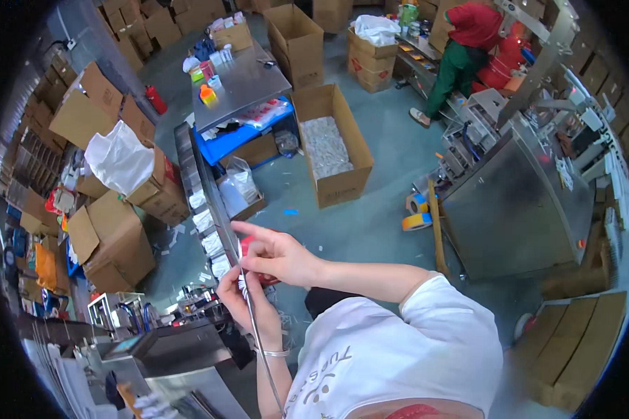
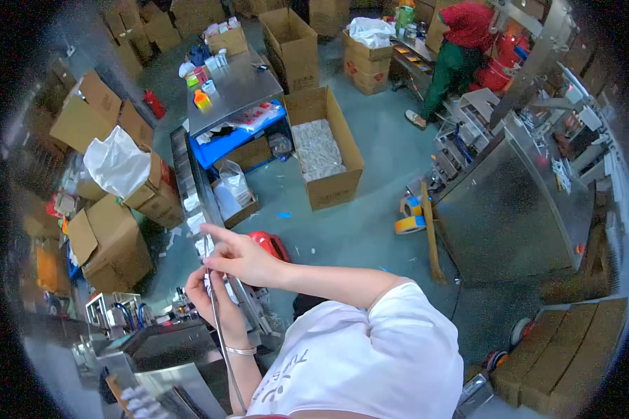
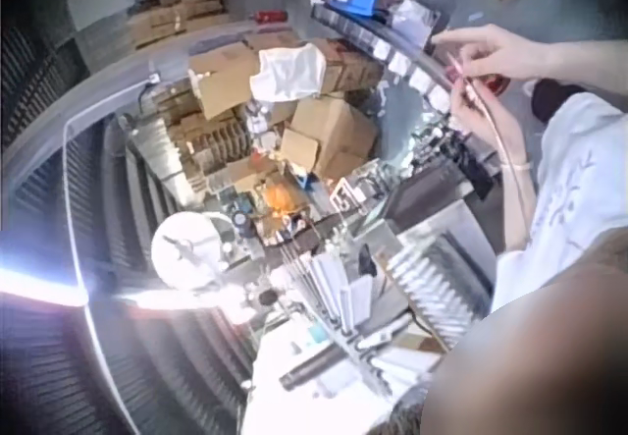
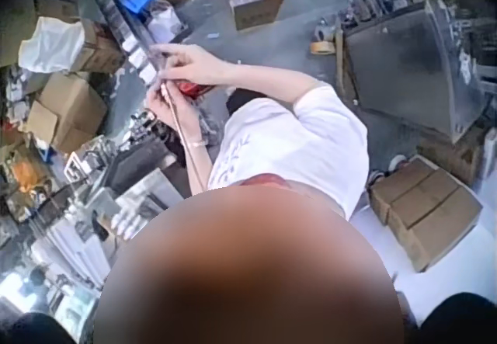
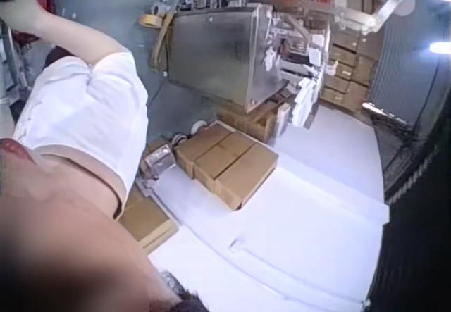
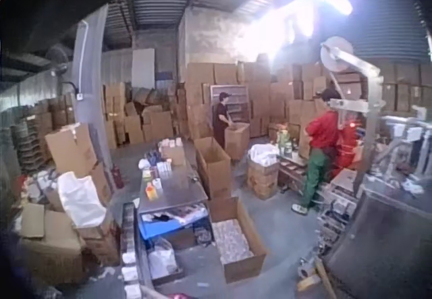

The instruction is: Placing and removing plastic tube components from an industrial rotating assembly machine.

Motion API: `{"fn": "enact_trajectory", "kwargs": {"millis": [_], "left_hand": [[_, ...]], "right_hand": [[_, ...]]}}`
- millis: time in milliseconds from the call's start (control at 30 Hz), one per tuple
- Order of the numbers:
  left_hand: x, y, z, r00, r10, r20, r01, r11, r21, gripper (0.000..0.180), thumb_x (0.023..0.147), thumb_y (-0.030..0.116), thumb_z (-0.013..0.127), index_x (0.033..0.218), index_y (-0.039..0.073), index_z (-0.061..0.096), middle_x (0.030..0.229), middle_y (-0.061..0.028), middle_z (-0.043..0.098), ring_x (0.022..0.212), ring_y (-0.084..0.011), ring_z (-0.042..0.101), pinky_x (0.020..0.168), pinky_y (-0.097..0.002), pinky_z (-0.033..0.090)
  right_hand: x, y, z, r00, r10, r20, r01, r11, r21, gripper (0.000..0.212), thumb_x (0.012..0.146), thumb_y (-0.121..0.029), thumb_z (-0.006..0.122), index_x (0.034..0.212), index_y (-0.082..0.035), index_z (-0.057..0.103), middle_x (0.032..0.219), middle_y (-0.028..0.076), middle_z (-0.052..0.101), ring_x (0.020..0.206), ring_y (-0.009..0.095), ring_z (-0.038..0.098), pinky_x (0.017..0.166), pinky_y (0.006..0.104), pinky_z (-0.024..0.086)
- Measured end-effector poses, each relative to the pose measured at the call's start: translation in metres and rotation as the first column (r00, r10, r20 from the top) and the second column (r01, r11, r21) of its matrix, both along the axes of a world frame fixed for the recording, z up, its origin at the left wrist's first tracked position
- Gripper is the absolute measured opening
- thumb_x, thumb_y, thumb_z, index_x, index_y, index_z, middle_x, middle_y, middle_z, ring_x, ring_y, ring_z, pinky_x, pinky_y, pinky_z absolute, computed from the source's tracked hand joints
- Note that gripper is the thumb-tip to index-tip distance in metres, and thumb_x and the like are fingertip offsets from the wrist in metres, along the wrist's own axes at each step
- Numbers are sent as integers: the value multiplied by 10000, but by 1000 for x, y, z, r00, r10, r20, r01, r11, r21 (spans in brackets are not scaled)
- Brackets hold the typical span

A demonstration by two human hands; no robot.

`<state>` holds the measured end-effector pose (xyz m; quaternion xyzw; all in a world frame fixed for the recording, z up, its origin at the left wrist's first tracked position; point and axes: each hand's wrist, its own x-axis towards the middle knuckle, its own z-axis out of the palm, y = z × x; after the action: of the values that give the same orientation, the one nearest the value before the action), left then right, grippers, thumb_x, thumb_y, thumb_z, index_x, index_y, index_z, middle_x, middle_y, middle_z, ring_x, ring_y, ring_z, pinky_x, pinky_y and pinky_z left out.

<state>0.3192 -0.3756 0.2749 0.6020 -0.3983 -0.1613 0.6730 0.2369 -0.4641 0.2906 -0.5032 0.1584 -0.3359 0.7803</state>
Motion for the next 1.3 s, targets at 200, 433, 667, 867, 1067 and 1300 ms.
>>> {"fn": "enact_trajectory", "kwargs": {"millis": [200,433,667,867,1067,1300], "left_hand": [[-17,24,15,977,179,-118,-188,979,-80,185,935,140,538,1042,13,456,887,-50,511,804,-119,495,755,-259,412],[-35,32,2,868,487,-99,-495,866,-73,234,983,175,458,1142,3,472,897,-49,453,770,-113,437,728,-243,382],[-65,105,-36,664,741,98,-735,671,-97,269,954,179,525,1148,-2,475,902,-40,492,803,-109,493,698,-247,435],[-108,193,-15,568,764,305,-790,610,-58,425,812,64,680,1184,49,477,1020,-47,529,936,-149,525,873,-321,437],[-144,306,-29,706,626,331,-633,767,-100,651,729,72,688,1288,9,359,1184,-149,509,1137,-268,492,1005,-389,351],[-63,467,-63,49,938,-344,-996,20,-87,330,905,74,524,1222,28,444,1178,-71,498,1026,-145,485,916,-283,384]], "right_hand": [[-75,73,38,992,-101,-78,-22,468,-883,694,735,-168,708,1355,-79,409,897,71,518,785,205,526,711,328,447],[-117,133,16,975,-128,181,187,35,-982,481,714,-323,670,1046,10,572,787,75,482,741,243,493,716,387,392],[-157,136,-6,984,99,151,112,322,-940,371,763,-310,697,964,-18,586,935,126,560,804,261,546,797,443,415],[-149,159,-6,912,409,-25,-127,225,-966,306,898,-327,547,1017,-51,608,980,136,581,824,269,555,791,457,410],[-131,204,-3,832,547,97,-186,438,-879,340,944,-338,492,876,-19,590,846,154,588,752,275,543,716,442,430],[-97,286,2,766,633,115,-322,532,-784,389,938,-344,504,770,-1,574,761,152,612,680,241,526,679,410,397]]}}
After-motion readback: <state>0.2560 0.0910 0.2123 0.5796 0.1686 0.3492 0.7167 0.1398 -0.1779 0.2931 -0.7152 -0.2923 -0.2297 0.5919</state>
